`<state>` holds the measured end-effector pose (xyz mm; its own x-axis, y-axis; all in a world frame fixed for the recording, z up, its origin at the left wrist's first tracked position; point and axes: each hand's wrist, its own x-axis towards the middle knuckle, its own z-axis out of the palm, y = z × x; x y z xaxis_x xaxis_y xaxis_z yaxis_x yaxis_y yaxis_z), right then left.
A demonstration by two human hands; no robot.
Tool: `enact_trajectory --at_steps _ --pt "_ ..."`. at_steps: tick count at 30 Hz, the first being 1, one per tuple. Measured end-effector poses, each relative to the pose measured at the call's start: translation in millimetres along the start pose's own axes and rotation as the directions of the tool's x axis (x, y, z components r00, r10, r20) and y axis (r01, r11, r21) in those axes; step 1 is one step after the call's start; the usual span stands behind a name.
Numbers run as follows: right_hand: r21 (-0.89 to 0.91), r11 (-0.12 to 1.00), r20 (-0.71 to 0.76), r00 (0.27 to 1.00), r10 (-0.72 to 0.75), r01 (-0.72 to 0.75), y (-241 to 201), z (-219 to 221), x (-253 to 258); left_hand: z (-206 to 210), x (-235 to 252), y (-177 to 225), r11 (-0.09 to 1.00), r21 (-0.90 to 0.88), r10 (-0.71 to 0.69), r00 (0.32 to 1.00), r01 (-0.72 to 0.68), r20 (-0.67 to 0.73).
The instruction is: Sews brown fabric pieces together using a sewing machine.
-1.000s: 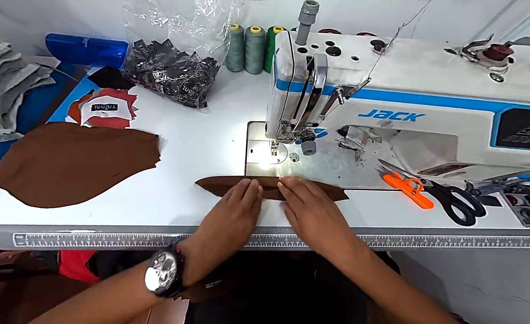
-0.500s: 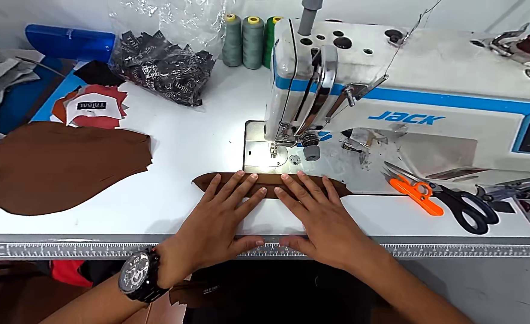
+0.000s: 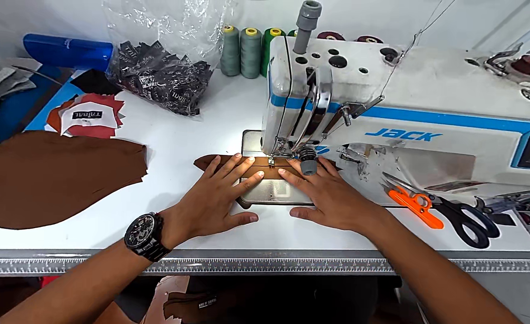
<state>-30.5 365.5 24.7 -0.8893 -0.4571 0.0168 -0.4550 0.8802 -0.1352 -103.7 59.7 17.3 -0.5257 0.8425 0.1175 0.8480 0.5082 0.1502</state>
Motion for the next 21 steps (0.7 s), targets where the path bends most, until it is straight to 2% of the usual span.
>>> enact_trajectory --at_steps 9,11,12,14,15,17,18,19,21 --pt "-0.02 1.0 -0.01 1.0 0.017 -0.017 -2 2 3 2 5 -7 1.0 -0.002 0.01 1.0 -0.01 -0.003" --pt "0.014 1.0 -0.06 0.998 -0.001 0.001 1 2 0 2 6 -7 1.0 0.0 0.01 1.0 -0.01 -0.005" --pt "0.064 0.998 -0.14 0.99 0.001 0.008 4 1 -4 2 5 -7 1.0 -0.002 0.017 1.0 -0.017 -0.017" --pt "0.17 0.982 -0.32 0.938 0.13 -0.079 16 -8 -22 -1 4 -6 0.998 -0.002 0.056 0.996 -0.056 -0.065" --pt "0.229 0.959 -0.387 0.889 0.247 -0.166 25 -15 -34 -3 1 -4 0.997 0.009 0.076 0.991 -0.075 -0.11" --pt "0.356 0.882 -0.491 0.741 0.458 -0.309 45 -24 -53 -11 -10 4 0.996 0.036 0.092 0.977 -0.087 -0.19" --pt "0.402 0.844 -0.489 0.696 0.526 -0.356 53 -26 -59 -16 -16 9 0.995 0.032 0.098 0.97 -0.093 -0.221" --pt "0.415 0.826 -0.468 0.689 0.553 -0.381 60 -25 -62 -21 -23 15 0.994 0.019 0.105 0.965 -0.103 -0.242" --pt "0.355 0.854 -0.437 0.739 0.512 -0.381 68 -21 -59 -31 -34 25 0.991 0.003 0.128 0.959 -0.131 -0.254"
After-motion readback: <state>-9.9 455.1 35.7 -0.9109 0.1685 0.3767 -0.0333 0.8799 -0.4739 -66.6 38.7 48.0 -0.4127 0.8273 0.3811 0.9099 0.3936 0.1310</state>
